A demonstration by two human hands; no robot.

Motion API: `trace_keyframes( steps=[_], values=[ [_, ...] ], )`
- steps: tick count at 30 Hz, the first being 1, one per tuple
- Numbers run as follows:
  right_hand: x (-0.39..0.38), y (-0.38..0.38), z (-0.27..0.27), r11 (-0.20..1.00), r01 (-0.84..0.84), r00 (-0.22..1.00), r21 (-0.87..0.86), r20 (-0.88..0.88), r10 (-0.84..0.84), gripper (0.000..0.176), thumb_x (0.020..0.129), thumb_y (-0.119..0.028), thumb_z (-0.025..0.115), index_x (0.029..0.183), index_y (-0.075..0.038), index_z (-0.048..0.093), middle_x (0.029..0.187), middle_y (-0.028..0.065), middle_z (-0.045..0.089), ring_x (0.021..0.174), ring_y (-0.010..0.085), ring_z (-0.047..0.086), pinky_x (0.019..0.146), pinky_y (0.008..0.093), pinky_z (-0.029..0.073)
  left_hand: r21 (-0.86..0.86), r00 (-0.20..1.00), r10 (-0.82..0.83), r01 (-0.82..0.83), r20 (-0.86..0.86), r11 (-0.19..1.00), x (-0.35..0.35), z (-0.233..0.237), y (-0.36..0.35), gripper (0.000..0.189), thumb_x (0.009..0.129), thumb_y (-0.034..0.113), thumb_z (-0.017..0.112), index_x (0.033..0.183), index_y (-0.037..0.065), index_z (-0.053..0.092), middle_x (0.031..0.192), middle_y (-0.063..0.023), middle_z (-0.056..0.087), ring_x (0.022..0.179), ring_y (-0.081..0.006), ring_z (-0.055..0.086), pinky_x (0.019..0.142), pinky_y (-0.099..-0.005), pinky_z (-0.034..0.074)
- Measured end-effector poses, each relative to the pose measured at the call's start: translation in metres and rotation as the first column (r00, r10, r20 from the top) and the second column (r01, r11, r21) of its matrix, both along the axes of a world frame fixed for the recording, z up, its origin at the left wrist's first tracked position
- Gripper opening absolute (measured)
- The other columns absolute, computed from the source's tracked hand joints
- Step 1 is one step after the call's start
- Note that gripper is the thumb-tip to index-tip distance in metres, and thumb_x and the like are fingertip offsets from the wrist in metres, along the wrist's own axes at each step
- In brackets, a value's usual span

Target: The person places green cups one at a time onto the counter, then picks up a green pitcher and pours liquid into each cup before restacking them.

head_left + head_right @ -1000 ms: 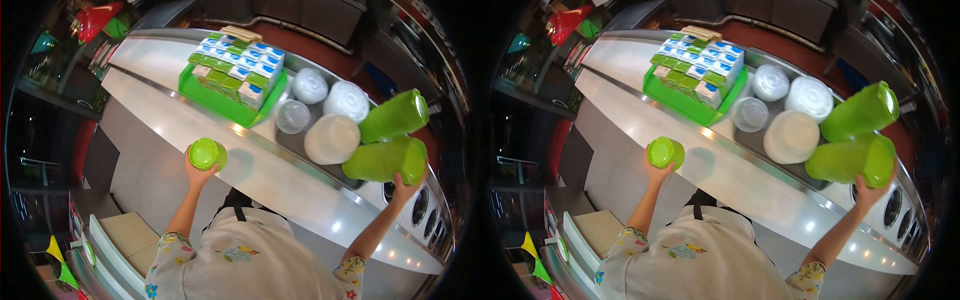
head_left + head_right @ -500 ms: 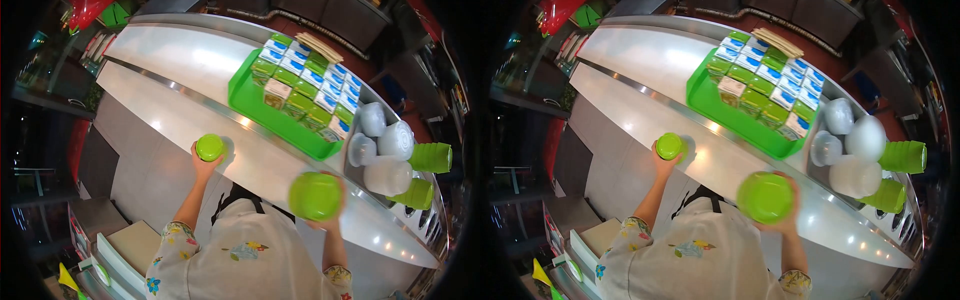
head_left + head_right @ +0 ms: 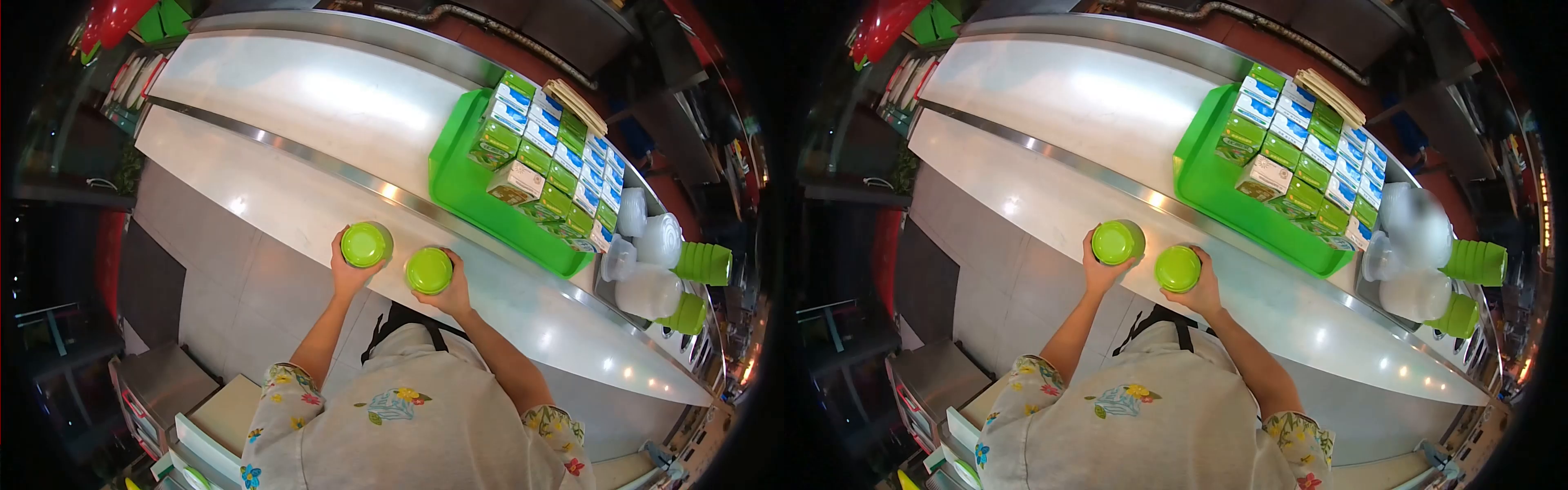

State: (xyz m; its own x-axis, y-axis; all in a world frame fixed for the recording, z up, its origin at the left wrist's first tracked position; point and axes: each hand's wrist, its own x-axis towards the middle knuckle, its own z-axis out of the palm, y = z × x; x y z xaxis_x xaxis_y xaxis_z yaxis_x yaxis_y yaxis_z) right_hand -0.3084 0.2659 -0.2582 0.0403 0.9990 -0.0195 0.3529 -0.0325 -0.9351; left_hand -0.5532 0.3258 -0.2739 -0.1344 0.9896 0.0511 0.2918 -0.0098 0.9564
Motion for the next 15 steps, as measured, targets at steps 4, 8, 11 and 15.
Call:
trace_keyframes(
  steps=[4, 8, 11, 15],
  values=[
    [-0.008, 0.015, -0.002, 0.998, 0.04, 0.995, 0.042, 0.091, -0.044, 0.105, 0.055, -0.029, 0.095, 0.138, -0.002, 0.036, 0.129, 0.018, 0.057, 0.117, 0.0323, 0.06, 0.098, 0.0397, 0.049, 0.021, 0.999, -0.035, 0.035, -0.037, 0.999, 0.0, -0.002, 0.005, 0.104, 0.056, 0.018, 0.096, 0.142, 0.0, 0.038, 0.134, -0.0185, 0.055, 0.122, -0.0288, 0.057, 0.103, -0.0387, 0.047],
    [-0.011, 0.022, -0.009, 0.998, 0.054, 0.996, 0.02, 0.073, -0.055, 0.106, 0.054, -0.028, 0.095, 0.138, -0.002, 0.036, 0.13, 0.0178, 0.056, 0.119, 0.0327, 0.058, 0.098, 0.0396, 0.05, 0.008, 0.998, -0.031, 0.032, -0.056, 0.999, 0.001, 0.0, 0.007, 0.107, 0.056, 0.019, 0.096, 0.143, 0.0, 0.038, 0.136, -0.0191, 0.054, 0.124, -0.0289, 0.056, 0.104, -0.0389, 0.046],
    [-0.017, 0.023, -0.014, 0.999, 0.045, 0.998, -0.01, 0.039, -0.044, 0.108, 0.054, -0.029, 0.096, 0.139, -0.001, 0.034, 0.132, 0.0189, 0.053, 0.122, 0.0328, 0.055, 0.101, 0.0397, 0.047, -0.003, 0.998, -0.045, 0.045, -0.046, 0.999, -0.003, 0.004, 0.014, 0.107, 0.055, 0.019, 0.096, 0.143, 0.0, 0.037, 0.136, -0.0193, 0.054, 0.124, -0.029, 0.056, 0.104, -0.0389, 0.046],
    [-0.028, 0.022, -0.024, 1.0, 0.024, 1.0, -0.016, -0.02, -0.024, 0.111, 0.054, -0.031, 0.097, 0.139, 0.0, 0.033, 0.136, 0.02, 0.049, 0.127, 0.0333, 0.051, 0.105, 0.0402, 0.044, -0.084, 0.99, -0.117, 0.11, -0.085, 0.99, -0.008, 0.006, 0.018, 0.104, 0.058, 0.017, 0.095, 0.141, 0.0, 0.035, 0.141, -0.0188, 0.05, 0.126, -0.0285, 0.053, 0.105, -0.0393, 0.045]
  ],
)
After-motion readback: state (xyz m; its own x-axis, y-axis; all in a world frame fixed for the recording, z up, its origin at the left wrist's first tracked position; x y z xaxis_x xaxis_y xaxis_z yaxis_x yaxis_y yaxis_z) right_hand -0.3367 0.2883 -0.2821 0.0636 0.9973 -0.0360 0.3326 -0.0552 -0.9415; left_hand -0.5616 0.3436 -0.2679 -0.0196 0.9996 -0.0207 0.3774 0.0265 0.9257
